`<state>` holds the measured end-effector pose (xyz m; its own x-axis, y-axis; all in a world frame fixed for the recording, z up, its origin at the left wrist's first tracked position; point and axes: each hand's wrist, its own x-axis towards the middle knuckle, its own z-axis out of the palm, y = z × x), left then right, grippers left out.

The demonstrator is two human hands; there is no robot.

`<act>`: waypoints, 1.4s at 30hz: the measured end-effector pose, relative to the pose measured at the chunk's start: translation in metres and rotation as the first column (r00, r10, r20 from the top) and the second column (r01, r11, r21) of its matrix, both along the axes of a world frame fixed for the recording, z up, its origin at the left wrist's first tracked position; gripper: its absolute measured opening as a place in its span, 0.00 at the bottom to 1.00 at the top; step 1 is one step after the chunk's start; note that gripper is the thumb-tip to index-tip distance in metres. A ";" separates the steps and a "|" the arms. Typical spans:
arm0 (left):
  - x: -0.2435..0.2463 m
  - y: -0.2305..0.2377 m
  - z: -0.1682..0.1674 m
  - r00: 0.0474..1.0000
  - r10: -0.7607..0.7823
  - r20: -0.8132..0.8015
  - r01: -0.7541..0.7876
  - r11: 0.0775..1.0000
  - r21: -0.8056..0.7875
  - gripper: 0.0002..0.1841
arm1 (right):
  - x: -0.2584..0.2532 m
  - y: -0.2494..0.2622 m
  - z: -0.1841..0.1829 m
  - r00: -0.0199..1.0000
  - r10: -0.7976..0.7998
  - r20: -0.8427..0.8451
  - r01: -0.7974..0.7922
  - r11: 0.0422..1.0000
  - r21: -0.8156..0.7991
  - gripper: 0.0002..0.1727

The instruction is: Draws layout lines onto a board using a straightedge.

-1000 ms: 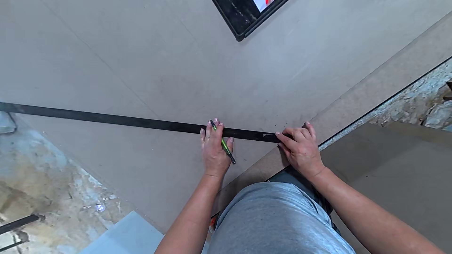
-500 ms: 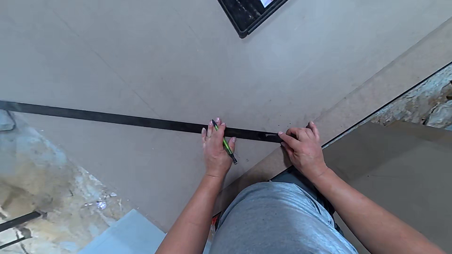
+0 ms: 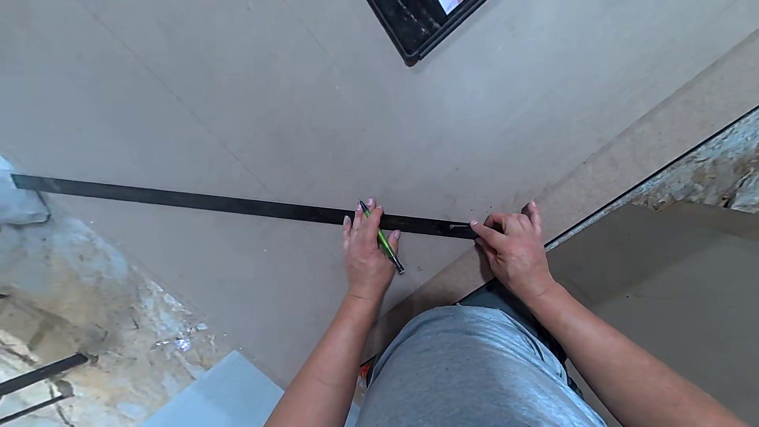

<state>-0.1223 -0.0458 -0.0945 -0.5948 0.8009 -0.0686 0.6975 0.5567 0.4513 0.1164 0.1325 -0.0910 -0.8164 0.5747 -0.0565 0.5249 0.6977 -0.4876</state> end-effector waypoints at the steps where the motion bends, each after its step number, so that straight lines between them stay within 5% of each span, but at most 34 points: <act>1: 0.001 0.000 0.001 1.000 0.004 0.003 -0.004 1.000 -0.007 0.28 | 0.000 0.000 0.000 1.000 -0.001 0.000 0.001 1.000 -0.001 0.16; 9: 0.002 0.002 0.014 0.997 0.044 0.059 -0.048 0.996 0.077 0.25 | 0.000 0.000 0.000 1.000 0.001 0.011 -0.001 1.000 -0.007 0.16; 13: -0.007 0.024 0.040 0.902 -0.065 0.428 -0.062 0.959 0.276 0.19 | 0.003 0.001 -0.002 1.000 0.011 0.002 -0.011 1.000 -0.005 0.16; 16: -0.013 0.045 0.043 0.776 -0.035 0.630 -0.117 0.973 0.198 0.12 | 0.001 0.001 -0.002 1.000 0.016 -0.010 -0.016 1.000 -0.009 0.16; 21: -0.015 0.055 0.026 0.813 0.017 0.582 -0.067 0.996 0.065 0.12 | 0.000 0.001 -0.002 1.000 0.001 0.001 -0.001 1.000 -0.013 0.16; 42: 0.009 0.059 0.016 0.849 -0.056 0.525 -0.046 0.983 0.180 0.12 | -0.001 0.000 -0.001 1.000 -0.015 0.026 0.015 1.000 -0.015 0.16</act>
